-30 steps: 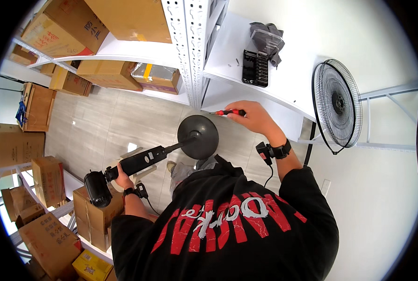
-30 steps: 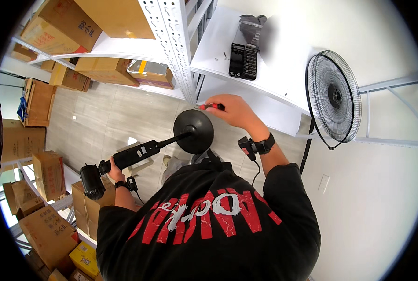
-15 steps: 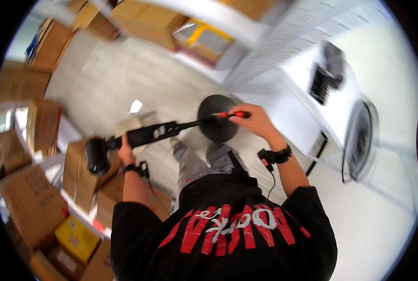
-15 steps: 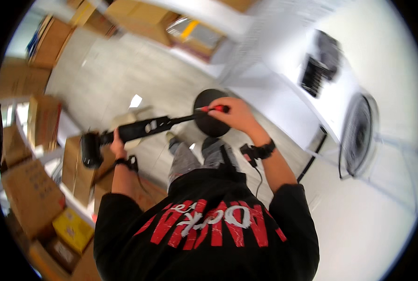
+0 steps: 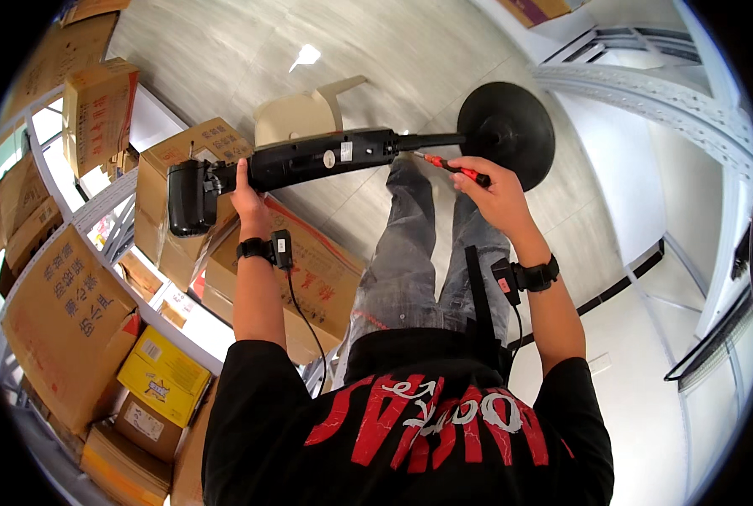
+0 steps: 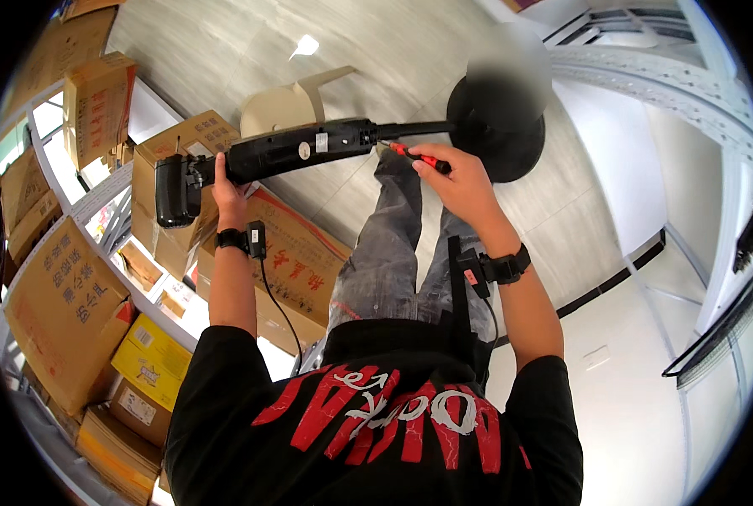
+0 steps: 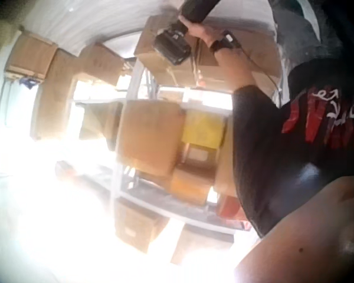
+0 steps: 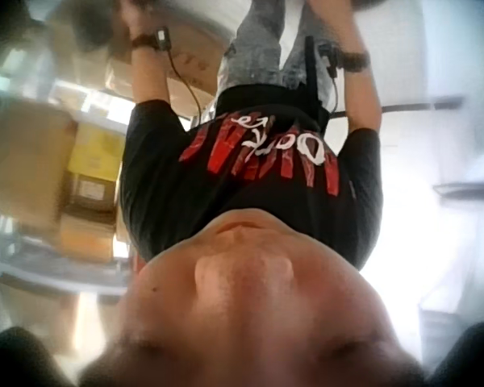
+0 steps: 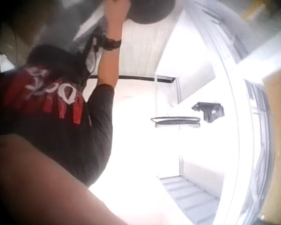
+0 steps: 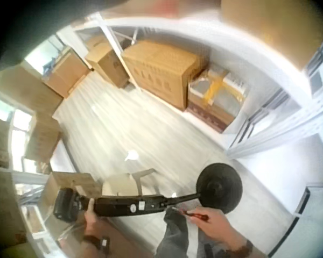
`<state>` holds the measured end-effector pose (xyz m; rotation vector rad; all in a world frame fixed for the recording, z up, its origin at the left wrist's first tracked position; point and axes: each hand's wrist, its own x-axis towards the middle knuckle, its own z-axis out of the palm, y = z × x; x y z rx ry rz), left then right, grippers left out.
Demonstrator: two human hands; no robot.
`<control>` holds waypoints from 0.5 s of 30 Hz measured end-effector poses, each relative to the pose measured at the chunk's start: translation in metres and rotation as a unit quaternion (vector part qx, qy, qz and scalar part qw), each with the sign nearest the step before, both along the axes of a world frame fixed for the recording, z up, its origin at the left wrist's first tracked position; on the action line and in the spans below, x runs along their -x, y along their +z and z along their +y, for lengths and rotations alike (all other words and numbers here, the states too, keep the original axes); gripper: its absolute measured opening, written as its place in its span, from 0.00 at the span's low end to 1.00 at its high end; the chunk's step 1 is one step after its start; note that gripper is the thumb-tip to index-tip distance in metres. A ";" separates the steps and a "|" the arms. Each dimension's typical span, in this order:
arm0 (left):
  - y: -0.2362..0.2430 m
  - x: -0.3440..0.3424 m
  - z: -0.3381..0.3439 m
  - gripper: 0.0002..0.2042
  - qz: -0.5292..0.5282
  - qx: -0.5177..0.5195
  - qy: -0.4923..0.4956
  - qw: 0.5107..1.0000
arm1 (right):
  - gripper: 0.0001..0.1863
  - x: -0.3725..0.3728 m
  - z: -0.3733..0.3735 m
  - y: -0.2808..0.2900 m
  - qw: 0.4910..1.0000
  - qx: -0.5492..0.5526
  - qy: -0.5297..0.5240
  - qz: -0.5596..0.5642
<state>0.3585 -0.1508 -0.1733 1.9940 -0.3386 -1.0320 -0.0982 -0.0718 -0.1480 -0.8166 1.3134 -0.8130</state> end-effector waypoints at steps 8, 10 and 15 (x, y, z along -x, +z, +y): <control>-0.016 0.025 -0.022 0.23 0.035 0.013 -0.040 0.998 | 0.10 -0.007 0.007 -0.074 1.000 0.003 -0.001 0.019; -0.025 0.014 -0.018 0.21 0.055 0.028 -0.045 0.997 | 0.09 -0.006 0.009 -0.092 1.000 0.008 -0.010 0.004; -0.032 0.008 -0.015 0.21 0.034 -0.013 -0.044 0.998 | 0.09 -0.008 0.021 -0.124 1.000 0.001 -0.028 -0.001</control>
